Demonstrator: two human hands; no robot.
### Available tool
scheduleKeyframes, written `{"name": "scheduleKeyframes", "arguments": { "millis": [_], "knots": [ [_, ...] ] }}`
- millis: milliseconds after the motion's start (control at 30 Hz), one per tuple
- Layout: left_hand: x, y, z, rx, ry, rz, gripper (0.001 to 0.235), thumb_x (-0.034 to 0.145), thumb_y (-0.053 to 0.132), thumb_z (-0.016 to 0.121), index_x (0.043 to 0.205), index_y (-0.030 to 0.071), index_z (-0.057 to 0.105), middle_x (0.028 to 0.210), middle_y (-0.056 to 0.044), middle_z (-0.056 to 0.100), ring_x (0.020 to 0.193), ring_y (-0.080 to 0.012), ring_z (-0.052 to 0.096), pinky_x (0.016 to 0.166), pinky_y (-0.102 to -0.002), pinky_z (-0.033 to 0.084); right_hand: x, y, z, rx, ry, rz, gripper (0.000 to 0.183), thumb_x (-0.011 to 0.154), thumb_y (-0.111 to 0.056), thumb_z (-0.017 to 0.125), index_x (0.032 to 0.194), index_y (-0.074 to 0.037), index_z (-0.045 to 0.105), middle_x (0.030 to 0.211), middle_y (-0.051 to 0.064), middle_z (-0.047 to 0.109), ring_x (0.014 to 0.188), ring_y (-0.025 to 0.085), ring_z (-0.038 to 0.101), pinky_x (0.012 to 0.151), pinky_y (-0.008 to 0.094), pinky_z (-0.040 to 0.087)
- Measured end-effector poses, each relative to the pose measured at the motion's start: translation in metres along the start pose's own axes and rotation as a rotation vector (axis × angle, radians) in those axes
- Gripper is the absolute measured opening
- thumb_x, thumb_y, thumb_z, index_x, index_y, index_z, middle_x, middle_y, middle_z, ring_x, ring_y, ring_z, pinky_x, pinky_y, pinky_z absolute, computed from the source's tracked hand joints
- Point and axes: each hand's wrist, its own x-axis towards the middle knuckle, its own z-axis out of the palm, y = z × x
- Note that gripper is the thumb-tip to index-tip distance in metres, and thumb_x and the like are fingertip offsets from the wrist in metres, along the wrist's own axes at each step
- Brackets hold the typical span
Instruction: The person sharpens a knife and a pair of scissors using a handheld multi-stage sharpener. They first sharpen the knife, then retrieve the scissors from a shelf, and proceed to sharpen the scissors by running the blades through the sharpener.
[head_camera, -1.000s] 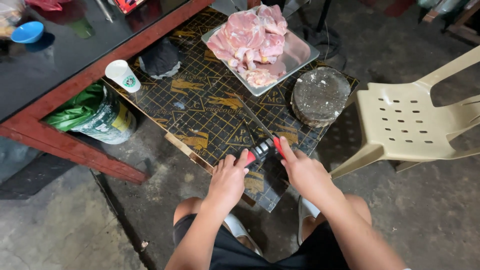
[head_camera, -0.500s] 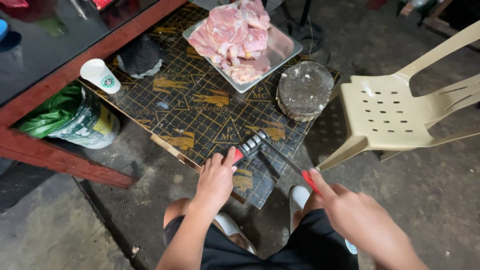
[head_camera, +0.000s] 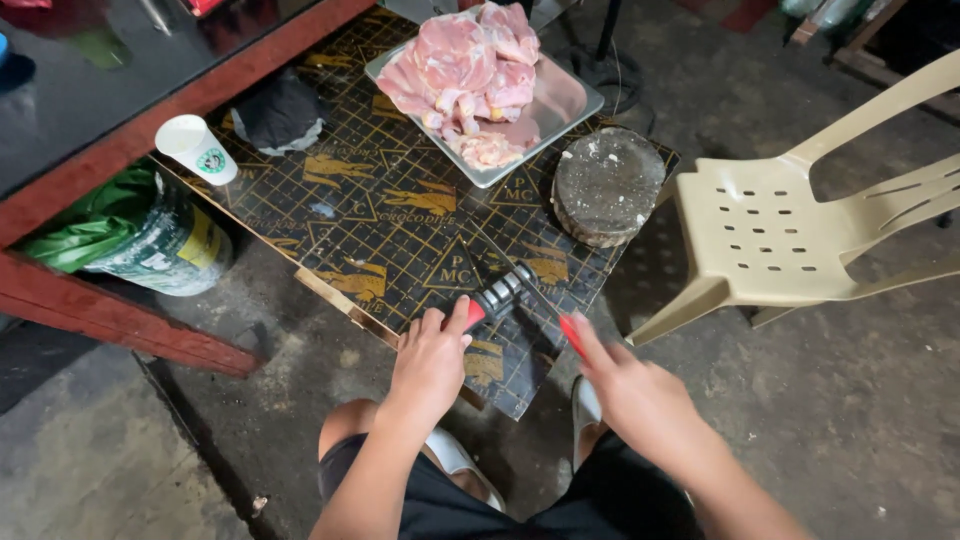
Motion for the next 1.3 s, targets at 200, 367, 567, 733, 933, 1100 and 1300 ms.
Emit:
{"name": "scheduleKeyframes", "arguments": {
  "millis": [200,367,567,733,933,1100,1300],
  "knots": [
    [-0.001,-0.005,0.007,0.032,0.097,0.07,0.059,0.102,0.017,0.059,0.157,0.007,0.042,0.11,-0.018,0.058,0.093,-0.0378,0.059,0.079,-0.051,0.05,-0.037,0.062,0.027,-0.064,0.0,-0.009,0.071,0.099,-0.042,0.044,0.16,-0.037,0.008,0.156,-0.009,0.042,0.097,0.048,0.073,0.077,0.056,0.057],
    [-0.001,-0.004,0.007,0.031,0.102,0.075,0.059,0.101,0.016,0.06,0.157,0.007,0.042,0.108,-0.017,0.058,0.09,-0.0368,0.058,0.077,-0.05,0.05,-0.009,0.029,0.006,-0.036,0.08,-0.095,0.07,0.101,-0.034,0.042,0.166,-0.03,0.014,0.11,0.01,0.065,0.096,0.049,0.067,0.074,0.058,0.054],
    [-0.004,0.005,-0.004,0.02,0.061,0.022,0.058,0.102,0.021,0.058,0.156,0.01,0.042,0.113,-0.016,0.057,0.095,-0.0367,0.059,0.081,-0.052,0.05,0.102,-0.008,0.043,0.085,0.463,-0.39,0.063,0.105,-0.026,0.05,0.162,-0.009,0.027,0.09,0.015,0.06,0.05,0.044,0.057,0.041,0.053,0.045],
    [-0.007,0.004,0.003,0.003,0.115,0.046,0.058,0.101,0.019,0.06,0.155,0.007,0.044,0.11,-0.016,0.057,0.093,-0.0376,0.059,0.08,-0.052,0.05,0.033,-0.012,0.014,-0.024,0.323,-0.198,0.064,0.104,-0.037,0.043,0.163,-0.028,0.019,0.104,0.001,0.06,0.07,0.037,0.065,0.044,0.052,0.051],
    [-0.007,0.002,0.009,0.026,0.159,0.064,0.059,0.099,0.017,0.064,0.154,0.006,0.045,0.107,-0.017,0.057,0.089,-0.0373,0.06,0.076,-0.051,0.053,-0.019,0.064,0.055,-0.083,0.148,-0.098,0.072,0.099,-0.042,0.046,0.163,-0.033,0.015,0.122,0.001,0.059,0.097,0.039,0.069,0.075,0.055,0.061],
    [-0.009,0.004,0.007,0.05,0.176,0.093,0.057,0.1,0.02,0.064,0.152,0.006,0.047,0.105,-0.017,0.059,0.086,-0.0358,0.062,0.073,-0.048,0.053,-0.041,0.069,0.043,-0.243,0.091,-0.014,0.072,0.097,-0.049,0.046,0.158,-0.038,0.009,0.127,0.004,0.061,0.071,0.042,0.079,0.061,0.057,0.061],
    [-0.009,0.005,0.003,0.065,0.075,0.065,0.058,0.102,0.023,0.058,0.156,0.009,0.043,0.112,-0.015,0.057,0.092,-0.0368,0.062,0.079,-0.047,0.053,0.025,0.039,0.029,-0.191,0.326,-0.241,0.073,0.098,-0.041,0.05,0.164,-0.023,0.022,0.098,0.004,0.064,0.067,0.042,0.072,0.061,0.055,0.059]
  ]
}}
